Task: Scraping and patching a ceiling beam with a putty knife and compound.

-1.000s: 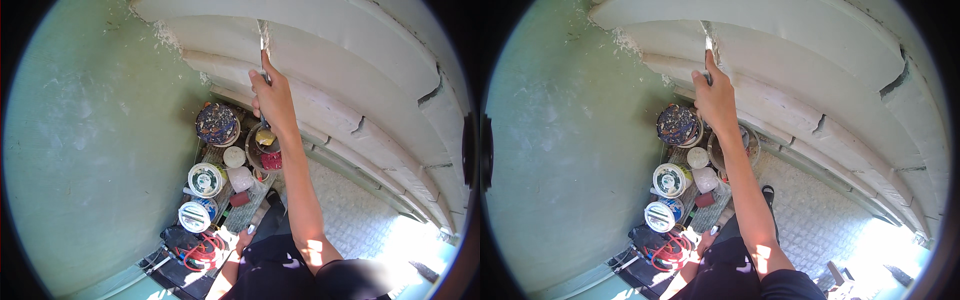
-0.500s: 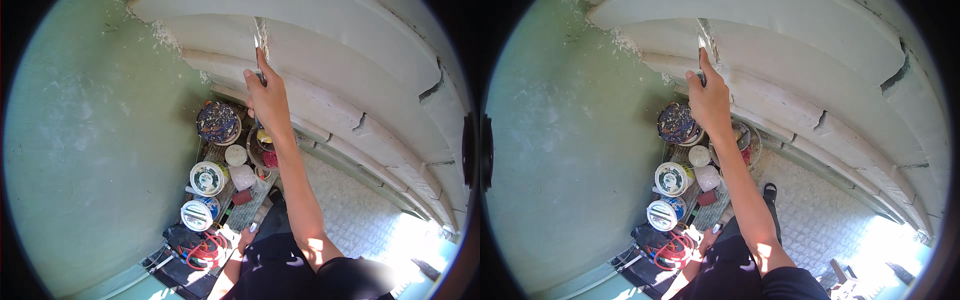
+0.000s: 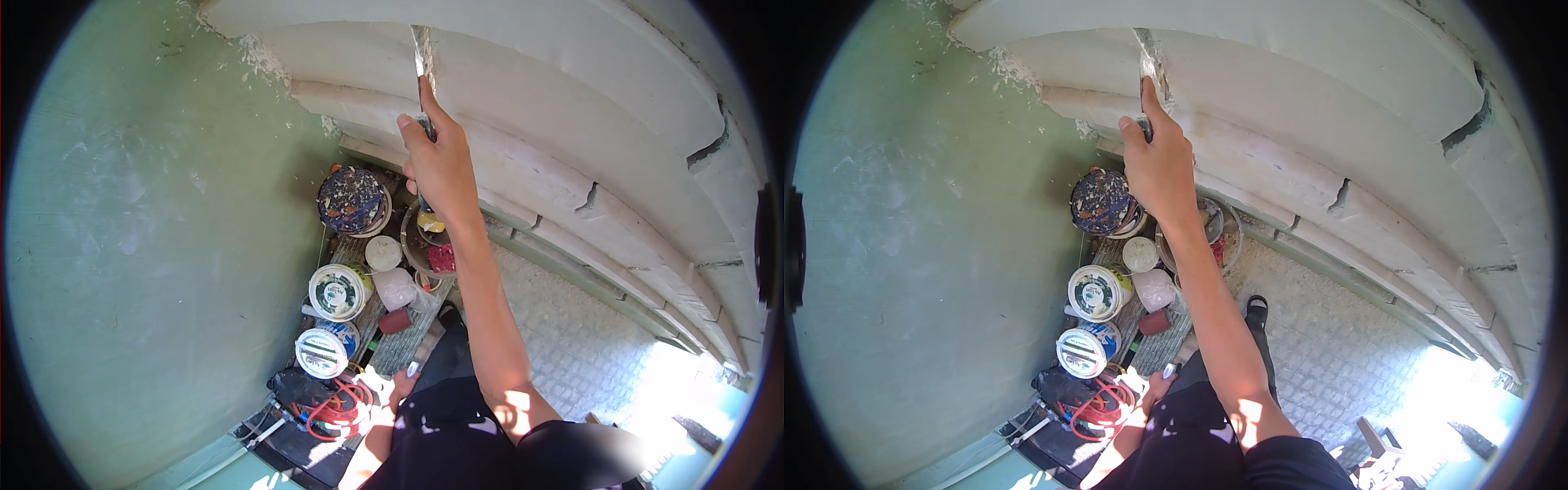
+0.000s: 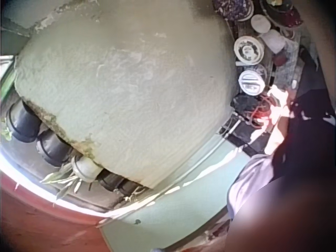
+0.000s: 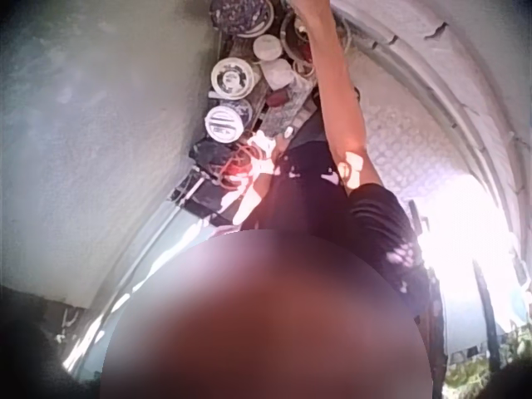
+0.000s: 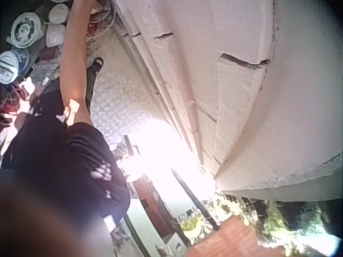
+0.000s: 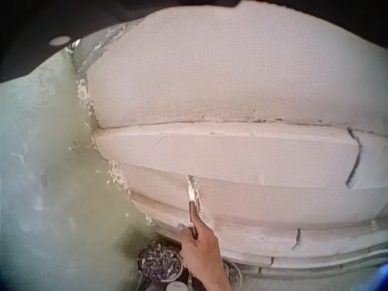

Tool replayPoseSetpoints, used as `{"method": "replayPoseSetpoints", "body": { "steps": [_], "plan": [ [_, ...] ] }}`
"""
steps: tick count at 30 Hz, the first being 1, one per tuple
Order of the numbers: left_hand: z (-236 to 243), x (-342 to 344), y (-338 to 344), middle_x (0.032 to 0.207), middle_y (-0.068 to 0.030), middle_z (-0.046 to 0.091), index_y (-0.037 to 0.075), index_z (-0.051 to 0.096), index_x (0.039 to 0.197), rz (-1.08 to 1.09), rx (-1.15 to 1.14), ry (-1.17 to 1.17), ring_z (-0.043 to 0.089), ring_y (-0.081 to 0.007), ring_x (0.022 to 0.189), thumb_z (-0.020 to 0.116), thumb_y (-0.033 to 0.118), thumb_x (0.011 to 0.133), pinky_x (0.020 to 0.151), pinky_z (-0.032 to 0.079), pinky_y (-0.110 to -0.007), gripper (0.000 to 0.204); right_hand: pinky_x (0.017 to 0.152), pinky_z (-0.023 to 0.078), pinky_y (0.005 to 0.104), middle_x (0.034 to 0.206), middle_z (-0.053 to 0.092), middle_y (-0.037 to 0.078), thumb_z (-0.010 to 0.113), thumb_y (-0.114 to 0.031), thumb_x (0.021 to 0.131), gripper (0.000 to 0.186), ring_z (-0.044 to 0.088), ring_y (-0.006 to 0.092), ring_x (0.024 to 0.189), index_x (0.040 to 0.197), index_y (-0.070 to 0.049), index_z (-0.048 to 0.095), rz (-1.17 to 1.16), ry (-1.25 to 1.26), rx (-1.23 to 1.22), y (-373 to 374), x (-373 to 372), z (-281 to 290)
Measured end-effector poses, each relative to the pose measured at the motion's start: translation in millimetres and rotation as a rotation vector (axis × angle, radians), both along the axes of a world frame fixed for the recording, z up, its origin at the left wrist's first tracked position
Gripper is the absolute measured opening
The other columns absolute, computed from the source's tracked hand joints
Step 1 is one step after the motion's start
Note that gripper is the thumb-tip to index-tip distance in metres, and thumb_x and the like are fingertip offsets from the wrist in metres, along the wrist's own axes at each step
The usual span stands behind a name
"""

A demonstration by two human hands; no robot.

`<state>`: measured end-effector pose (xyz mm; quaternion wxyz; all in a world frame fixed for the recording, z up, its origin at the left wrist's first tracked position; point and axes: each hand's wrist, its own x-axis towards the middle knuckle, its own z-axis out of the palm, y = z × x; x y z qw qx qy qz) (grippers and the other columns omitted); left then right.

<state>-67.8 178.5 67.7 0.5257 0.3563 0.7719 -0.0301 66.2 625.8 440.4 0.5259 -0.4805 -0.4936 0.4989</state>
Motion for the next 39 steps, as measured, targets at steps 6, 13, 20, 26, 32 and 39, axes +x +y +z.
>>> {"method": "replayPoseSetpoints", "body": {
  "steps": [6, 13, 20, 26, 32, 39],
  "plan": [
    [3.8, -0.2, 2.8, 0.103, -0.0249, 0.066, 0.003, 0.066, 0.109, -0.050, 0.007, 0.022, 0.063, -0.0406, 0.100, 0.062, 0.047, 0.082, 0.089, 0.048, -0.047, 0.052, 0.040, 0.035, 0.0272, 0.065, 0.036, -0.003, 0.052, -0.016, 0.096, 0.059, 0.040, 0.0085, 0.047, 0.150, -0.012, 0.029, 0.038, 0.026, 0.002, 3.2, 1.5, -3.5],
    [10.9, 5.1, 6.4, 0.098, -0.0241, 0.067, 0.002, 0.066, 0.107, -0.004, 0.047, -0.027, 0.064, -0.0401, 0.098, 0.064, 0.042, 0.082, 0.087, 0.049, -0.047, 0.048, 0.041, 0.037, 0.0279, 0.068, 0.040, -0.001, 0.053, -0.017, 0.095, 0.061, 0.041, 0.0097, 0.047, 0.150, -0.010, 0.028, 0.021, 0.051, -0.036, 2.6, -4.6, 0.9],
    [-14.3, 3.8, -32.5, 0.093, -0.0208, 0.069, -0.001, 0.066, 0.104, 0.081, 0.222, -0.065, 0.067, -0.0306, 0.087, 0.064, 0.032, 0.084, 0.080, 0.050, -0.041, 0.039, 0.041, 0.039, 0.0294, 0.070, 0.045, 0.002, 0.053, -0.017, 0.095, 0.059, 0.044, 0.0123, 0.047, 0.149, -0.012, 0.032, 0.017, 0.141, -0.077, 8.5, 2.4, 12.3],
    [33.9, 16.0, -2.0, 0.089, -0.0261, 0.068, -0.004, 0.066, 0.099, 0.134, 0.008, -0.137, 0.067, -0.0384, 0.091, 0.065, 0.031, 0.084, 0.081, 0.050, -0.043, 0.039, 0.091, 0.046, 0.0425, 0.109, 0.063, 0.031, 0.053, -0.020, 0.090, 0.057, 0.063, 0.0420, 0.100, 0.142, -0.001, 0.040, -0.057, 0.002, -0.015, 5.8, 1.0, -9.6],
    [36.1, 14.5, -4.2, 0.094, -0.0295, 0.066, -0.005, 0.065, 0.100, 0.029, 0.039, -0.034, 0.064, -0.0421, 0.097, 0.064, 0.037, 0.084, 0.081, 0.050, -0.045, 0.045, 0.046, 0.047, 0.0330, 0.064, 0.052, 0.007, 0.052, -0.020, 0.092, 0.063, 0.052, 0.0159, 0.048, 0.149, -0.006, 0.030, -0.114, -0.033, 0.075, 37.7, -12.4, -15.9],
    [44.0, 21.3, 2.9, 0.093, -0.0284, 0.066, -0.004, 0.065, 0.102, -0.051, 0.064, 0.021, 0.064, -0.0418, 0.096, 0.065, 0.038, 0.084, 0.082, 0.049, -0.046, 0.045, 0.048, 0.047, 0.0336, 0.073, 0.057, 0.011, 0.050, -0.020, 0.091, 0.064, 0.054, 0.0168, 0.051, 0.150, -0.007, 0.028, -0.066, 0.248, -0.008, 6.4, -10.7, 8.2]
  ]
}}
